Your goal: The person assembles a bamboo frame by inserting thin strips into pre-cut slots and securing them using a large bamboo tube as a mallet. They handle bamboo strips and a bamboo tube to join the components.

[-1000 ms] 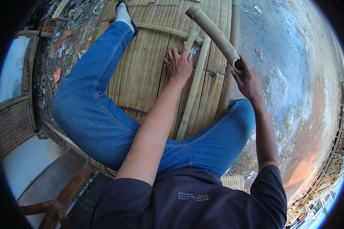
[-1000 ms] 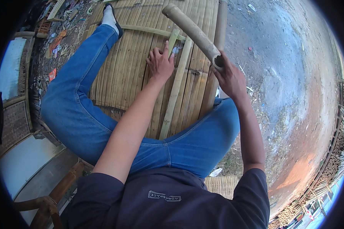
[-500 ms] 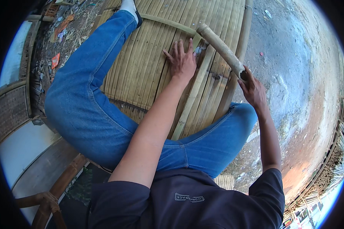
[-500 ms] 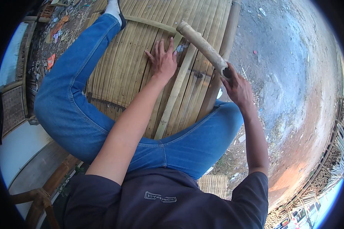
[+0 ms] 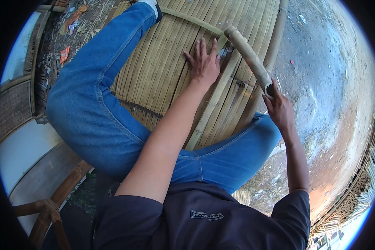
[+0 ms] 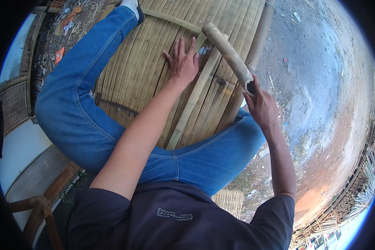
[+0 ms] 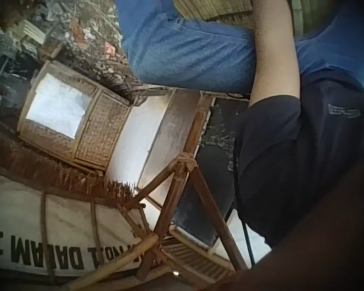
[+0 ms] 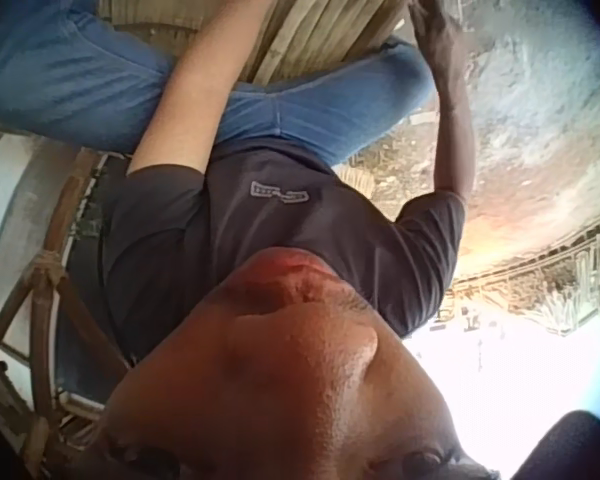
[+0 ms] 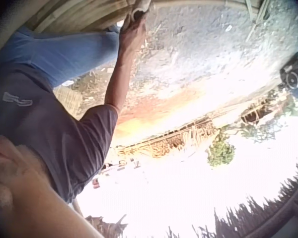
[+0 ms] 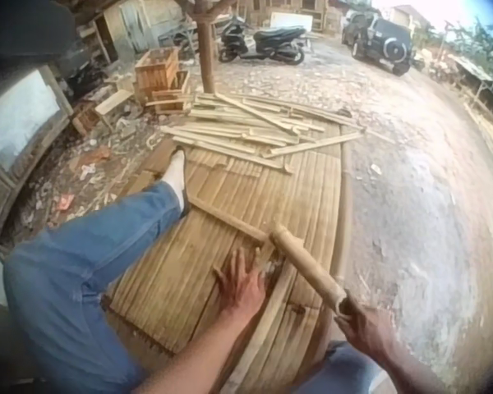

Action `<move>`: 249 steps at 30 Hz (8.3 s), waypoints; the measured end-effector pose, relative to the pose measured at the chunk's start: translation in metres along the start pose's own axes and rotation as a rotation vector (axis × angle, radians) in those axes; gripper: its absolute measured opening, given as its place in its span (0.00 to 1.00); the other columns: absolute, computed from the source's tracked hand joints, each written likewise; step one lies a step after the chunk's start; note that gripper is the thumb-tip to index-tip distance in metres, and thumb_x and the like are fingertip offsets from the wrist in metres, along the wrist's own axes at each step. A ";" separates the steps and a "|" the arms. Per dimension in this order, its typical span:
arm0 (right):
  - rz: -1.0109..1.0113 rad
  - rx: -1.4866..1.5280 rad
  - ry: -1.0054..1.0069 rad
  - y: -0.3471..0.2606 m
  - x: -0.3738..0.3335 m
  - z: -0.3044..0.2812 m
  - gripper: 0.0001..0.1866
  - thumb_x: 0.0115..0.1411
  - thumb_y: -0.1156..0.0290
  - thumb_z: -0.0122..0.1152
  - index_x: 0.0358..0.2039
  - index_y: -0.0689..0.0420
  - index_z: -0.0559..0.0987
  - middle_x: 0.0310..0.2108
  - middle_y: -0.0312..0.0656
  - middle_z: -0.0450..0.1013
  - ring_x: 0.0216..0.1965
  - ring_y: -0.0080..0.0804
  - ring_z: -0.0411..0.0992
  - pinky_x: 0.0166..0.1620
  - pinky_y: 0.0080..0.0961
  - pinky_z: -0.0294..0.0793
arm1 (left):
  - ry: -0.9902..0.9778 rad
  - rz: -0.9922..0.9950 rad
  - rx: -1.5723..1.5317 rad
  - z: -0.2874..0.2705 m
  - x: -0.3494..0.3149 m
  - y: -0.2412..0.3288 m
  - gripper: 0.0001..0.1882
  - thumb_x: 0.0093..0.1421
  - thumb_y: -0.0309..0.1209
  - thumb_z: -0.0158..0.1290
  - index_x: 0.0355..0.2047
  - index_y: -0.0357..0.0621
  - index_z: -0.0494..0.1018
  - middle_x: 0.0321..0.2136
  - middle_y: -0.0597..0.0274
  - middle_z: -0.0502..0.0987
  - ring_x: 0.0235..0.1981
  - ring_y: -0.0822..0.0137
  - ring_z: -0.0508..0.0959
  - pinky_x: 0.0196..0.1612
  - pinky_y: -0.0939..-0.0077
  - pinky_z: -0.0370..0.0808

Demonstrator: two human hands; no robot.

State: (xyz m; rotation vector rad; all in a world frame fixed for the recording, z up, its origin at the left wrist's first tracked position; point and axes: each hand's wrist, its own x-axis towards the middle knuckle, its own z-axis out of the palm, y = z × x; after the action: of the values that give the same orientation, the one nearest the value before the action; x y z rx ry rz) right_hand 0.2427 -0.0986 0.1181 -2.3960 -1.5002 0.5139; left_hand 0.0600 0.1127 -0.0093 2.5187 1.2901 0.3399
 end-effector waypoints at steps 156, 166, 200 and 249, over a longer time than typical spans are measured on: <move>0.020 -0.135 0.227 -0.164 0.039 0.170 0.41 0.66 0.41 0.45 0.73 0.51 0.56 0.75 0.42 0.49 0.74 0.42 0.47 0.66 0.76 0.45 | -0.184 0.296 0.208 -0.150 0.037 -0.124 0.31 0.64 0.51 0.54 0.57 0.40 0.64 0.33 0.35 0.80 0.36 0.35 0.81 0.37 0.44 0.77; 0.017 -0.120 0.249 -0.164 0.039 0.171 0.42 0.66 0.41 0.45 0.73 0.52 0.56 0.75 0.41 0.49 0.74 0.41 0.48 0.66 0.76 0.45 | -0.263 0.319 0.182 -0.140 0.037 -0.101 0.31 0.65 0.51 0.53 0.56 0.38 0.64 0.31 0.36 0.80 0.33 0.33 0.81 0.34 0.43 0.78; 0.019 -0.127 0.222 -0.167 0.042 0.163 0.44 0.63 0.41 0.48 0.72 0.55 0.57 0.74 0.42 0.52 0.73 0.42 0.50 0.66 0.75 0.44 | -0.325 0.271 0.181 -0.098 0.072 -0.045 0.33 0.66 0.55 0.49 0.55 0.37 0.62 0.34 0.36 0.81 0.35 0.36 0.82 0.36 0.45 0.81; 0.033 -0.124 0.200 -0.169 0.038 0.166 0.48 0.60 0.37 0.48 0.73 0.54 0.55 0.74 0.41 0.51 0.73 0.42 0.50 0.66 0.76 0.43 | -0.135 0.388 -0.120 -0.115 0.086 0.002 0.32 0.66 0.54 0.50 0.51 0.34 0.67 0.31 0.32 0.80 0.38 0.29 0.80 0.45 0.38 0.77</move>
State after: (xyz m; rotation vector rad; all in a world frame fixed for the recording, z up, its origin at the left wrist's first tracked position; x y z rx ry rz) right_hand 0.0498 0.0140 0.0313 -2.4839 -1.4455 0.1858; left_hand 0.0724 0.1990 0.1051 2.6261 0.7052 0.3114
